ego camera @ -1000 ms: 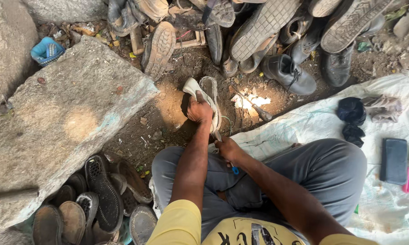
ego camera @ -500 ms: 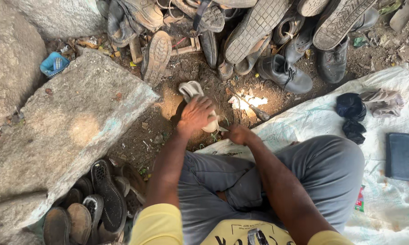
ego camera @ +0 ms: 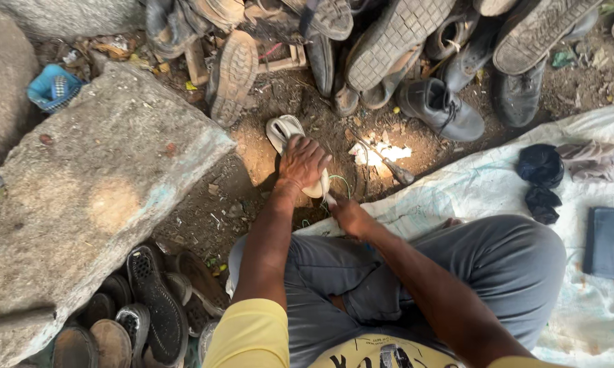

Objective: The person sits on the ground and uses a knife to scrape and clean the soles of several shoes. They handle multiple pairs of footwear, including sandals and sneakers, picking them up from a pile, scraping the soles, and placing them aside.

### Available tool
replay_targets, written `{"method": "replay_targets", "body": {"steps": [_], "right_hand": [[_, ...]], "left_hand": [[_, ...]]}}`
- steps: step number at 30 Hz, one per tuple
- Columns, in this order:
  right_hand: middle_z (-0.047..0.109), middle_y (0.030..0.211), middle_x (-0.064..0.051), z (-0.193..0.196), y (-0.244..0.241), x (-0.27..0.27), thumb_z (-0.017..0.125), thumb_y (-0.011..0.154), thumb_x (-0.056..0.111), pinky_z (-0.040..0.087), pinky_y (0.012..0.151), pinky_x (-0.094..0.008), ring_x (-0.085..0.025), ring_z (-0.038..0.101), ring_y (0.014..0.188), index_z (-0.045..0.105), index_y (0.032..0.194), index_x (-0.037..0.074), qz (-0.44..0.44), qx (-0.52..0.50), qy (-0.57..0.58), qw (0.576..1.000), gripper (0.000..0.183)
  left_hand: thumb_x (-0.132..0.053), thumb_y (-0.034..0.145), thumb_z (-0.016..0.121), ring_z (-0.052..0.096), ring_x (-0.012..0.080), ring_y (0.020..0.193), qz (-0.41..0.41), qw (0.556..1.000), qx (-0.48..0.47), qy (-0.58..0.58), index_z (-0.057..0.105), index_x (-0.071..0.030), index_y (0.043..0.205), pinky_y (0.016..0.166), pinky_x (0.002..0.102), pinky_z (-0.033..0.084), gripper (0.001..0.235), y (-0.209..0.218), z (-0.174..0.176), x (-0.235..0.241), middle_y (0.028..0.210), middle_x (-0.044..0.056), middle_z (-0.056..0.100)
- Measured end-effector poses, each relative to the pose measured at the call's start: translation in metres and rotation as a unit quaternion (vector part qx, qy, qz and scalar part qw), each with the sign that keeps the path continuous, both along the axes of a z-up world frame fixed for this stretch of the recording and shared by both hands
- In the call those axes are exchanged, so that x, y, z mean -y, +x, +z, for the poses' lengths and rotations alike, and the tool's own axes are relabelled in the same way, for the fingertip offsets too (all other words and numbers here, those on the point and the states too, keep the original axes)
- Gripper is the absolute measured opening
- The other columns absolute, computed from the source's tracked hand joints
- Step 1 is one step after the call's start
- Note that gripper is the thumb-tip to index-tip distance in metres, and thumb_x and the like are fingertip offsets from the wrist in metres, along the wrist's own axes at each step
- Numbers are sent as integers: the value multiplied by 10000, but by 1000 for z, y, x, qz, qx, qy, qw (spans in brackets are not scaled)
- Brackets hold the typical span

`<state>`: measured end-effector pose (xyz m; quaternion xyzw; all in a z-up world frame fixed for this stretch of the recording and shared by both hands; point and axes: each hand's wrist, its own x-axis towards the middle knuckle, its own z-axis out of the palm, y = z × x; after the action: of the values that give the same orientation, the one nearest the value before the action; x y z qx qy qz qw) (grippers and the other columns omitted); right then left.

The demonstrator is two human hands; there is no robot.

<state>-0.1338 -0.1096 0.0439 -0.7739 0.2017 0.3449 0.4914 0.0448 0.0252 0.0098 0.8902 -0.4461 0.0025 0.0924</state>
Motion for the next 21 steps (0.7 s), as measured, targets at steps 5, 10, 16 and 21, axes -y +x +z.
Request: {"method": "replay_targets", "body": {"steps": [5,10,16,21], "right_hand": [[623,713,-216,-6,2,-8,432,1081,355,496,499,-462,-306,599,504,651,986,-34,-43,-59,-10,997,456],[661,694,-221,-12,-2,-33,406,1089,347,516,490,-439,-299,621,505,640,1096,-16,-41,-2,-28,999,432],[656,704,-211,-17,-15,-37,406,1089,354,519,494,-437,-296,619,520,637,1096,-14,-47,-11,-22,999,435],[652,712,-203,-10,3,1,406,1090,360,521,498,-435,-293,618,532,635,1095,-12,-9,-2,-64,998,437]], "left_hand": [[-449,1051,469,535,188,974,-3,1000,17,-24,639,-178,875,1056,438,312,366,0,-9,2,924,24,589],[-443,1069,433,536,177,988,8,994,50,-92,636,-180,912,1070,444,324,367,-1,-28,2,933,5,590],[-471,1066,392,516,186,857,53,998,30,19,632,-189,852,961,429,342,427,-1,-32,10,844,19,565],[-634,1087,337,486,167,762,218,960,-30,172,626,-130,815,791,398,366,641,-2,26,22,791,23,555]]}}
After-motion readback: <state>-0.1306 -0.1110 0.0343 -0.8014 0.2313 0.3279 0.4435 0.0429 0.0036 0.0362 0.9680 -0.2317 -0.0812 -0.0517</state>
